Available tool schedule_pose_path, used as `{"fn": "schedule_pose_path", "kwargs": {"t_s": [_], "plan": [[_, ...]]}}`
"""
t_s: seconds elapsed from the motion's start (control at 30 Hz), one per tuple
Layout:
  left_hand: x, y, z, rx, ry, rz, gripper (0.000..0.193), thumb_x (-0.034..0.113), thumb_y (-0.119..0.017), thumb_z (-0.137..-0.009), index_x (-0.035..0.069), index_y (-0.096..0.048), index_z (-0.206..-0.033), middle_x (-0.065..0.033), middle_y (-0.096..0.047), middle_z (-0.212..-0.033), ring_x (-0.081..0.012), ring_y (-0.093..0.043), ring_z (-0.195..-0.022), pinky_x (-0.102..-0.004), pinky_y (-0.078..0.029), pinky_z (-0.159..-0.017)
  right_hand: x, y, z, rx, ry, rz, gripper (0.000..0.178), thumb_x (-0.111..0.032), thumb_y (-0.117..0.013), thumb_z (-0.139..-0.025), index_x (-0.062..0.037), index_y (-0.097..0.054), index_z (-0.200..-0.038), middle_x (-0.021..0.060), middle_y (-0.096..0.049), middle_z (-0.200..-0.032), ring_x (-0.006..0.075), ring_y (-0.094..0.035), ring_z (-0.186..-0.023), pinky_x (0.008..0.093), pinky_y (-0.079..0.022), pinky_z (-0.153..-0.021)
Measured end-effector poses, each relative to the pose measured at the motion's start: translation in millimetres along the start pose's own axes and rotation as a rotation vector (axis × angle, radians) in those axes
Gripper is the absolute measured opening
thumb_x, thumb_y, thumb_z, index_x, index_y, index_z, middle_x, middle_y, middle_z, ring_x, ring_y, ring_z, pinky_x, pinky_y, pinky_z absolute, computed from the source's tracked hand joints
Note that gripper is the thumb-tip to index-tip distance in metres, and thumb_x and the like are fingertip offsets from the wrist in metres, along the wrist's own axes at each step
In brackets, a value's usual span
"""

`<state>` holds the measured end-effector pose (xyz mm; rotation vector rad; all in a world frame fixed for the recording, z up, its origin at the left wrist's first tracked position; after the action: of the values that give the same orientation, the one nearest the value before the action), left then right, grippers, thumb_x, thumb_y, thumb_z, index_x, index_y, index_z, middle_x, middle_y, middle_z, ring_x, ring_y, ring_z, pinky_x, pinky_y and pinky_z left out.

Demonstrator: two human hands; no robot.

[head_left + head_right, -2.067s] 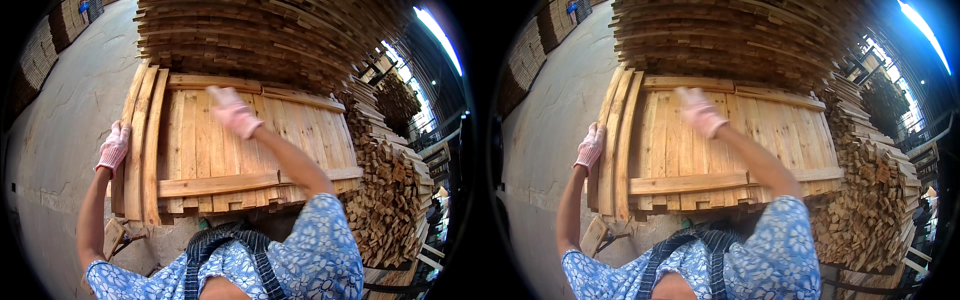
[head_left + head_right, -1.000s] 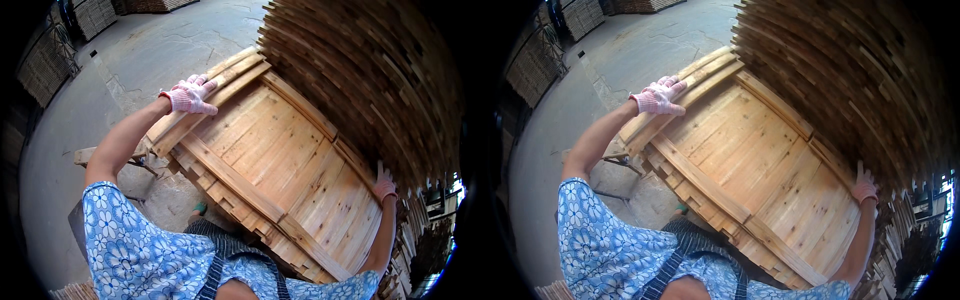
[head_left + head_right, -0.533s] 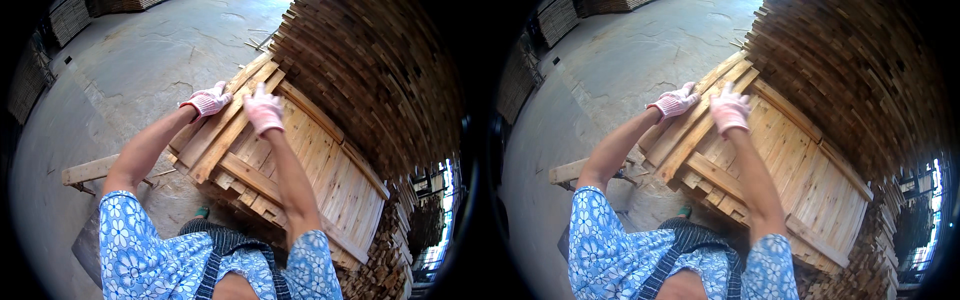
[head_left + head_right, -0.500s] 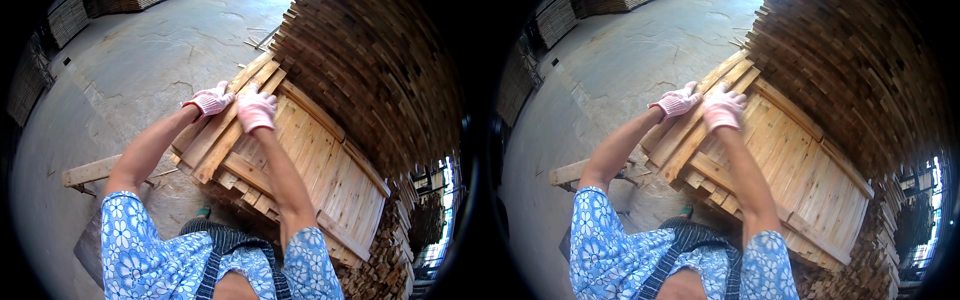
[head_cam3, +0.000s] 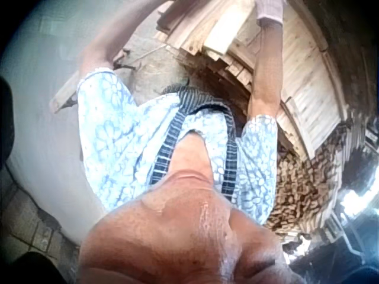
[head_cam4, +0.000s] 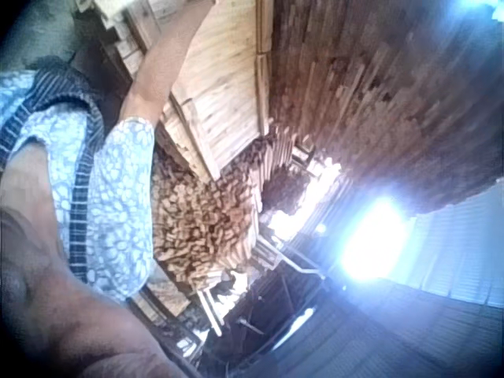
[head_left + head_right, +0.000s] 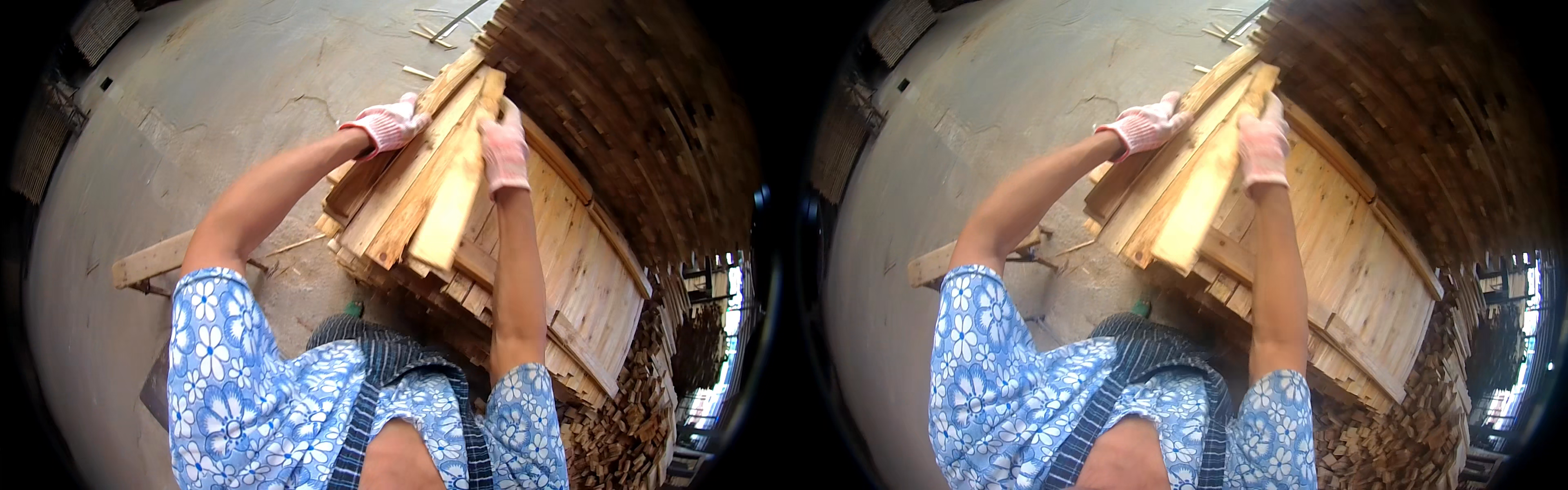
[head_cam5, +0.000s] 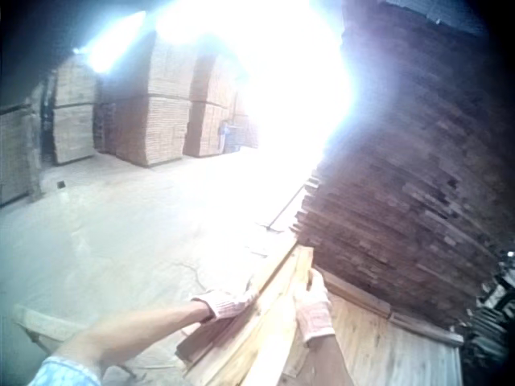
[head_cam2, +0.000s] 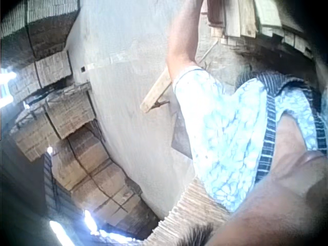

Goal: The person stacks wooden planks in a lumber yard. They pick up planks from a pile and place them onto a growing stack, arranging them carefully by hand.

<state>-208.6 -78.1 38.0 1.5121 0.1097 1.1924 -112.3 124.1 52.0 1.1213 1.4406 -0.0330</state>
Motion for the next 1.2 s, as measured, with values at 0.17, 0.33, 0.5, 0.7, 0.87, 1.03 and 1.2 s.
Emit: {"fn": "schedule_pose_path", "kwargs": {"t_s": [0.17,0.33,0.5,0.7,0.87,1.03,1.2], "plan": [[2.5,1.8,8.6,0.073,-0.007,-0.004,0.073,0.050,-0.044,-0.104,-0.003,-0.029,-0.153,-0.0385,-0.056,-0.137,-0.0454,-0.057,-0.130,-0.0480,-0.044,-0.108,31.4,-11.5,36.8,-0.124,0.303,1.340,0.047,-0.008,-0.063,-0.094,-0.0024,-0.058,-0.140,0.0148,-0.071,-0.112,0.0225,-0.068,-0.090,0.0391,-0.053,-0.093],[5.5,-13.2,-8.1,0.086,-0.005,-0.162,0.067,0.047,-0.045,-0.105,0.000,-0.030,-0.151,-0.0323,-0.066,-0.122,-0.0431,-0.066,-0.115,-0.0491,-0.050,-0.098,87.4,-94.7,21.7,-0.214,0.540,1.810,0.026,-0.015,-0.067,-0.097,-0.0061,-0.073,-0.121,0.0146,-0.073,-0.110,0.0249,-0.070,-0.100,0.0411,-0.052,-0.101],[29.5,0.4,19.8,0.104,-0.009,0.076,0.057,0.039,-0.050,-0.102,0.012,-0.039,-0.151,-0.0208,-0.071,-0.112,-0.0361,-0.070,-0.105,-0.0482,-0.054,-0.086,40.3,-75.9,35.5,-0.181,0.522,1.362,0.036,-0.012,-0.062,-0.088,0.0054,-0.072,-0.118,0.0309,-0.068,-0.121,0.0476,-0.064,-0.114,0.0704,-0.055,-0.084],[-13.0,32.5,-31.2,0.349,-0.330,-0.385,0.065,0.027,-0.058,-0.103,0.007,-0.032,-0.159,-0.0197,-0.047,-0.153,-0.0380,-0.047,-0.139,-0.0425,-0.039,-0.115,-29.7,89.9,112.7,-0.066,0.024,0.160,0.040,-0.027,-0.057,-0.099,-0.0121,-0.061,-0.136,0.0323,-0.052,-0.138,0.0474,-0.061,-0.118,0.0486,-0.057,-0.095],[193.5,-73.8,49.3,-0.016,-0.880,0.000,0.059,0.008,-0.067,-0.099,0.004,-0.046,-0.153,-0.0179,-0.054,-0.150,-0.0281,-0.052,-0.140,-0.0368,-0.040,-0.117,67.0,290.1,259.1,0.204,-0.026,0.591,0.042,-0.022,-0.056,-0.097,-0.0041,-0.053,-0.134,0.0226,-0.063,-0.115,0.0398,-0.064,-0.103,0.0484,-0.054,-0.091],[394.4,-222.5,173.9,-0.500,-1.365,-0.251,0.052,0.024,-0.069,-0.094,0.004,-0.056,-0.140,-0.0226,-0.063,-0.132,-0.0395,-0.061,-0.124,-0.0433,-0.050,-0.106,115.6,509.3,415.7,0.575,-0.377,1.247,0.027,-0.015,-0.067,-0.082,-0.0067,-0.059,-0.106,0.0159,-0.063,-0.093,0.0328,-0.063,-0.088,0.0475,-0.053,-0.079],[601.8,-349.2,292.3,-0.451,-1.889,0.003,0.067,0.021,-0.070,-0.090,0.009,-0.043,-0.150,-0.0212,-0.051,-0.145,-0.0399,-0.052,-0.132,-0.0461,-0.048,-0.107,115.0,691.8,555.9,0.686,-0.862,1.763,0.090,-0.042,-0.081,-0.081,-0.0284,-0.038,-0.158,0.0155,-0.044,-0.148,0.0419,-0.039,-0.138,0.0592,-0.038,-0.108]]}}
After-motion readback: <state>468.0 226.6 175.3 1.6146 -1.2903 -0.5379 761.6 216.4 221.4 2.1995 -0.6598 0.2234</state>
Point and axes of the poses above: each hand's wrist, its own z-axis away from the middle knuckle, its own y-axis out of the back of the hand, x = y × z, the point moved 6 cm from there along -z, towards the middle knuckle
